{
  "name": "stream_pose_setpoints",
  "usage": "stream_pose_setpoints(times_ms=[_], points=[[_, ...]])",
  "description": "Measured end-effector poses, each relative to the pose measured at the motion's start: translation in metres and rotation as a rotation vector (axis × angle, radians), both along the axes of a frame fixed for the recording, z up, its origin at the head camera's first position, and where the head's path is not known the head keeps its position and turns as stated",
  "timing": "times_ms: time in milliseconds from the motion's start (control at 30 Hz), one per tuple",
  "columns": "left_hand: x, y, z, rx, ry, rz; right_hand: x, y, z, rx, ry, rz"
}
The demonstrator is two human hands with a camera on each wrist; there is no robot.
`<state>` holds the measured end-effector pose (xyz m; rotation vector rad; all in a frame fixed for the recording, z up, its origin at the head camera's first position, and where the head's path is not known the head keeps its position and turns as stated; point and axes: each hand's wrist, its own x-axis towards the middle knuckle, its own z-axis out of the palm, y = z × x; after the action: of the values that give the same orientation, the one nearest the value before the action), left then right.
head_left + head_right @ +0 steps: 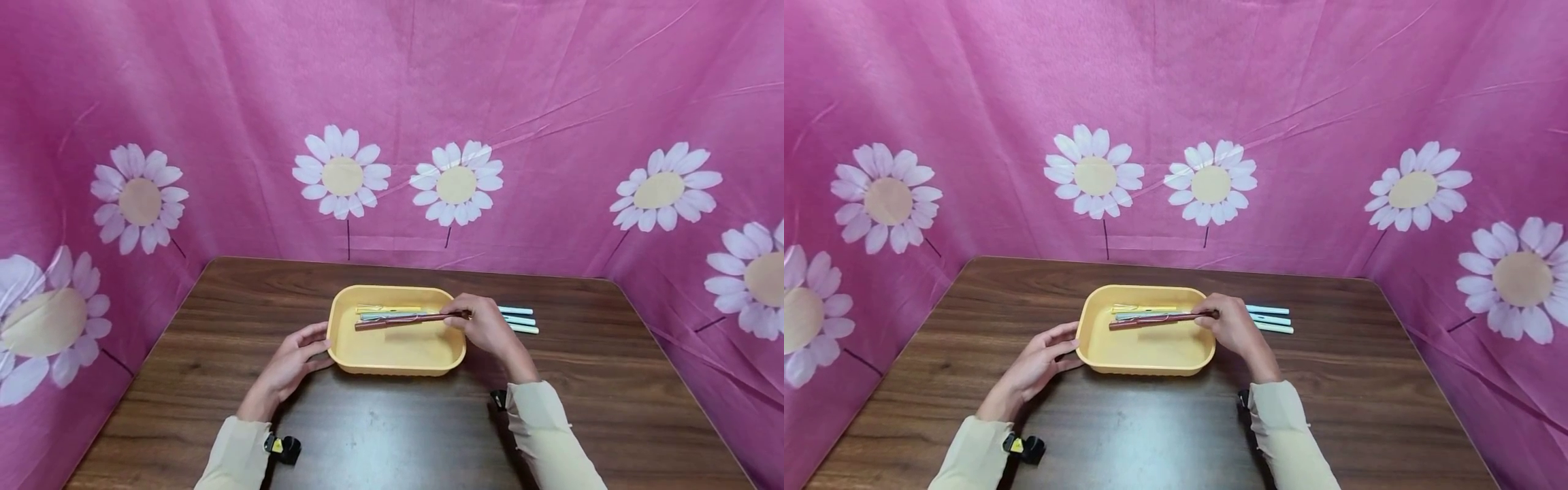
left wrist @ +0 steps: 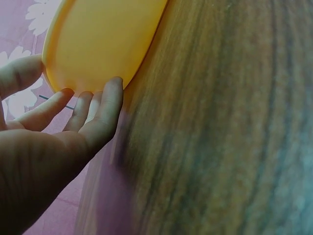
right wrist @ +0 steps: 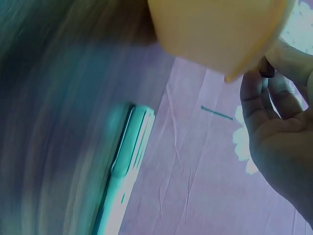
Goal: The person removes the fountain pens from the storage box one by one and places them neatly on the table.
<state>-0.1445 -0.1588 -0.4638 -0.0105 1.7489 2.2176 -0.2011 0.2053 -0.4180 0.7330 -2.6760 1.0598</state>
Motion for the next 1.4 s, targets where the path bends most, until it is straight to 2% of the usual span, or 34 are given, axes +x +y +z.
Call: stream_pose_setpoints(times_ms=[267,533,1067,1400], points=[[0.001,0.000,-0.002,-0.007,-0.014,0.003,0.006,0.018,0.001,0.006,-0.016,-0.056],[0.003,-0.001,-0.003,-0.005,-0.026,0.008,0.011,0.033,-0.002,-0.020,0.025,-0.092],[0.000,0.000,0.000,0.002,-0.019,0.008,0.012,0.061,-0.002,0.025,0.089,-0.143],[-0.002,-0.001,0.001,0.007,-0.016,0.010,0.015,0.075,-0.002,0.044,0.024,-0.179]])
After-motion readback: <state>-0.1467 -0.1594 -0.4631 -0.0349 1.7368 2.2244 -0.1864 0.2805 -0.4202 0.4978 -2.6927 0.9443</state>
